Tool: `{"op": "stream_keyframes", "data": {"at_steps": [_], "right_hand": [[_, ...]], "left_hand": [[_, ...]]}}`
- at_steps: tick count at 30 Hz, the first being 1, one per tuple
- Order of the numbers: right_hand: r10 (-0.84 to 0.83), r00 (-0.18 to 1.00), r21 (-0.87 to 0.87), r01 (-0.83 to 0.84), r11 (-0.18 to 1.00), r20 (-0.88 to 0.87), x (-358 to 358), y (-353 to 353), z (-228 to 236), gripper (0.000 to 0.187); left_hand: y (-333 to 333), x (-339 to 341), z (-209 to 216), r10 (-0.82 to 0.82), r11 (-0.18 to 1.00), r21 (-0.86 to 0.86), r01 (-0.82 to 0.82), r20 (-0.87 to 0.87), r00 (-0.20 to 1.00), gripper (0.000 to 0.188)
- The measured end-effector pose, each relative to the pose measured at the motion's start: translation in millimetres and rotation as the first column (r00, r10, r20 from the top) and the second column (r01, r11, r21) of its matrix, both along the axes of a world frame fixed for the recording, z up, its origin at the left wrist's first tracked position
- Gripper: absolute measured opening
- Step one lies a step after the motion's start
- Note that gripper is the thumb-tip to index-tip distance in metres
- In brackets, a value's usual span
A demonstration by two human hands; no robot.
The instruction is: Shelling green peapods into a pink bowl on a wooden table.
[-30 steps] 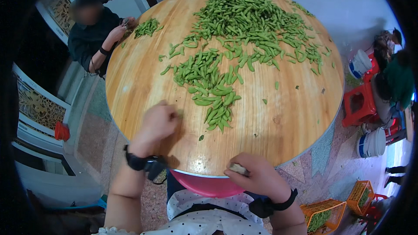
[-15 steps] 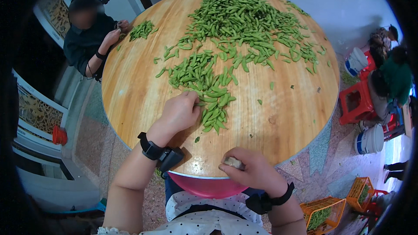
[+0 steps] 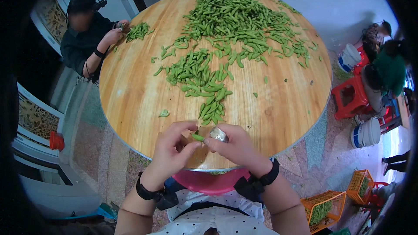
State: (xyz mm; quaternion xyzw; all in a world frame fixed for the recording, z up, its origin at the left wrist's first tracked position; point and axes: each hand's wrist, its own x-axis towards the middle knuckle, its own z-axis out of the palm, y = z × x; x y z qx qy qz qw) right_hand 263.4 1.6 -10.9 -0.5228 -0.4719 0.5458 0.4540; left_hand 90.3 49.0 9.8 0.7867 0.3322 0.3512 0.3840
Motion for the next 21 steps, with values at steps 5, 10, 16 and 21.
{"op": "stream_keyframes", "data": {"at_steps": [5,10,16,21], "right_hand": [[0.079,0.995,-0.015,-0.078,0.997,0.062,4,0,7,0.014],[0.127,0.936,-0.117,-0.173,0.978,-0.327,9,-11,6,0.019],[0.238,0.945,-0.040,-0.253,0.967,-0.224,-3,-16,-6,0.021],[0.249,0.937,-0.040,-0.266,0.963,-0.246,-6,-14,-5,0.021]], "left_hand": [[-1,-9,-17,-0.095,0.991,0.085,0.103,-0.090,0.991,0.022],[-17,-9,-18,0.066,0.777,-0.620,0.109,0.252,0.966,0.015],[-24,-7,-22,0.048,0.876,-0.480,0.058,0.205,0.978,0.011],[-26,-9,-29,0.035,0.992,-0.128,-0.018,0.125,0.992,0.008]]}}
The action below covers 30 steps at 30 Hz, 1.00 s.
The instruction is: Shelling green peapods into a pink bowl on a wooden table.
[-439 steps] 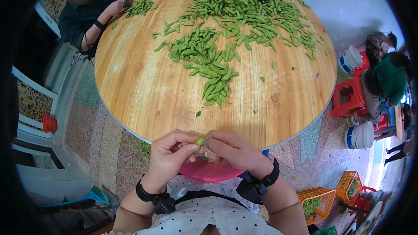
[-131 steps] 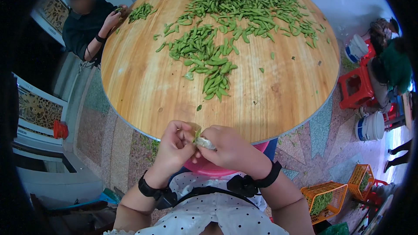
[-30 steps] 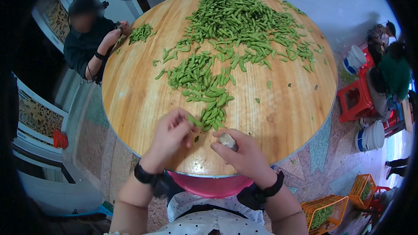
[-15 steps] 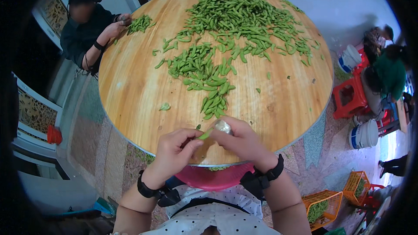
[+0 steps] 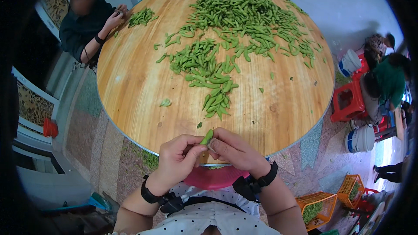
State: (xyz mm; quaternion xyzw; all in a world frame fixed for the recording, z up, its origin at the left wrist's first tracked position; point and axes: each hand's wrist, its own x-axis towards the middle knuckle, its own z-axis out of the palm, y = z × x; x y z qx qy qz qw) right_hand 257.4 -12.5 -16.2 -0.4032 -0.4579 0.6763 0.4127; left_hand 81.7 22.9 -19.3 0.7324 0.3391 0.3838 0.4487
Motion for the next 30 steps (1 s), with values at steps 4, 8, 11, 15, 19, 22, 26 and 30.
{"op": "stream_keyframes", "data": {"at_steps": [4,8,11,15,19,22,26,30], "right_hand": [[0.014,0.999,0.016,-0.014,1.000,0.049,3,1,4,0.023],[-0.010,1.000,0.048,0.009,0.999,0.025,1,0,6,0.024],[-0.012,1.000,0.048,0.011,0.999,0.022,1,-1,6,0.024],[-0.014,1.000,0.044,0.014,0.999,-0.005,2,-2,8,0.024],[-0.028,0.999,0.028,0.027,0.999,0.030,3,-3,8,0.020],[-0.069,0.996,0.090,0.063,0.994,0.064,0,-4,6,0.017],[-0.127,0.991,0.069,0.124,0.990,0.037,-5,-3,4,0.014],[-0.149,0.989,0.093,0.146,0.985,0.023,-5,-1,2,0.013]], "left_hand": [[-1,1,0,0.022,1.000,0.006,-0.022,0.006,1.000,0.008],[0,1,5,0.029,0.997,0.070,-0.026,-0.031,0.999,0.008],[-1,1,5,0.036,0.994,0.104,-0.032,-0.036,0.999,0.008],[-1,2,7,0.044,0.993,0.112,-0.037,-0.061,0.997,0.008],[-1,4,6,0.057,0.982,0.183,-0.044,-0.068,0.996,0.010],[-2,5,7,0.061,0.978,0.205,-0.044,-0.073,0.995,0.011],[-5,11,3,0.107,0.955,0.283,-0.084,-0.066,0.992,0.013],[-4,14,0,0.097,0.983,0.161,-0.093,-0.018,0.995,0.013]]}}
